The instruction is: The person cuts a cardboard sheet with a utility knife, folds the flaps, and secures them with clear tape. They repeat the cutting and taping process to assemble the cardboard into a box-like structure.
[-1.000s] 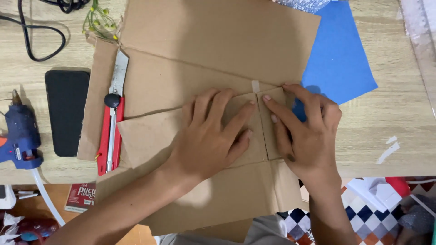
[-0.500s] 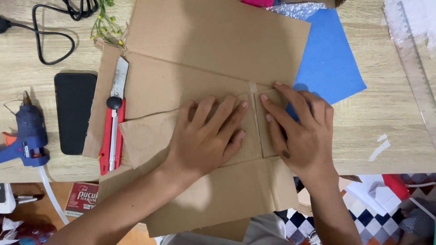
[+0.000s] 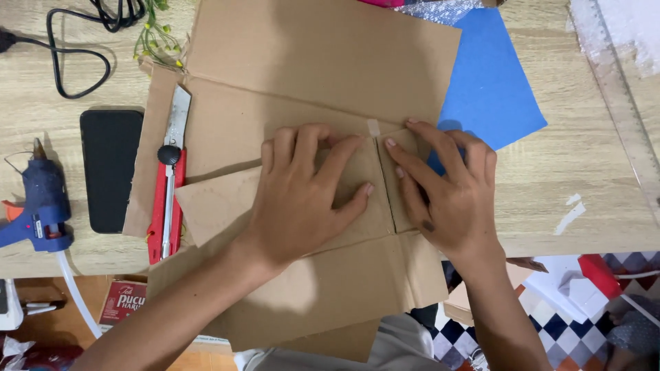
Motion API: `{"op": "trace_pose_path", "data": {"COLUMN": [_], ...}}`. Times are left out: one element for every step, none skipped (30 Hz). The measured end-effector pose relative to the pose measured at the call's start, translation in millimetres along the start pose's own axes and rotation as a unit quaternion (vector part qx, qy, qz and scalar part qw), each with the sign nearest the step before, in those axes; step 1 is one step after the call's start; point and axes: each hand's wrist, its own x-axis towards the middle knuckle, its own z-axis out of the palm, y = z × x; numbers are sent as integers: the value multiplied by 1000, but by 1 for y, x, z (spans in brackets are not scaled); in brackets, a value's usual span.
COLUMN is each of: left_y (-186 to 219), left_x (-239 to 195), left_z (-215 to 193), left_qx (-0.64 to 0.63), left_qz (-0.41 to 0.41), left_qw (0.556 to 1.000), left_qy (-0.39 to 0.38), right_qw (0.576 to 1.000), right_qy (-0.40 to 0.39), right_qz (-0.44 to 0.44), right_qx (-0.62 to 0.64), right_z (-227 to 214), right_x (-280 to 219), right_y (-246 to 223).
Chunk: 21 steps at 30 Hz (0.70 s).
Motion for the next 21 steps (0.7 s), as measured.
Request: {"op": "trace_pose_path", "data": {"left_y": [0, -1, -2, -3, -3, -5, -8, -10, -16, -21, -27, -28, -30, -31, -27, -23, -18, -11, -3, 5, 9], "left_x": [0, 0, 0, 0, 0, 2, 4, 5, 8, 12, 14, 14, 16, 18, 16, 15, 13, 11, 7, 4, -3], "left_z": [2, 3, 3, 3, 3, 3, 3, 2, 2, 2, 1, -1, -2, -4, -4, -4, -3, -6, -9, -11, -7], "left_qx": [10, 20, 21, 42, 59, 57, 59, 62, 63, 68, 73, 75, 105, 136, 137, 155, 172, 172, 156, 140, 137], "left_qz": [3, 6, 4, 21, 39, 40, 49, 58, 57, 65, 73, 72, 78, 83, 85, 60, 33, 33, 13, -7, -11], "left_qw": [1000, 1000, 1000, 999, 997, 998, 997, 996, 996, 996, 995, 995, 991, 987, 987, 986, 985, 985, 988, 990, 990], "left_qy": [-11, -22, -22, -14, -7, -9, 3, 16, 16, 2, -13, -14, -19, -25, -23, -16, -7, -4, -16, -27, -29], "right_qw": [1000, 1000, 1000, 1000, 1000, 1000, 1000, 1000, 1000, 1000, 999, 999, 998, 996, 996, 997, 995, 995, 995, 996, 995], "right_qy": [-1, -3, -3, -4, -8, -10, -6, -2, -2, -7, -12, -11, -30, -49, -47, -72, -98, -97, -90, -84, -89], "right_qz": [0, -1, -2, -4, -2, 0, 0, -1, -2, 3, 10, 9, 18, 26, 26, 30, 30, 29, 36, 43, 42], "right_qx": [2, 4, 5, 4, 2, 2, 0, -2, -1, -16, -31, -29, -47, -65, -67, -24, 17, 15, 7, -1, 0], "right_z": [0, 0, 0, 0, -1, -1, 1, 2, 1, 0, 0, -1, -2, -4, -7, -11, -15, -11, -7, -2, -1], "right_x": [0, 0, 0, 0, -1, 0, 2, 4, 9, 15, 20, 22, 26, 30, 29, 28, 28, 24, 18, 13, 12], "right_y": [0, 0, -1, -1, -1, -1, -1, -1, -3, -5, -7, -10, -11, -13, -14, -16, -16, -18, -19, -19, -19]}}
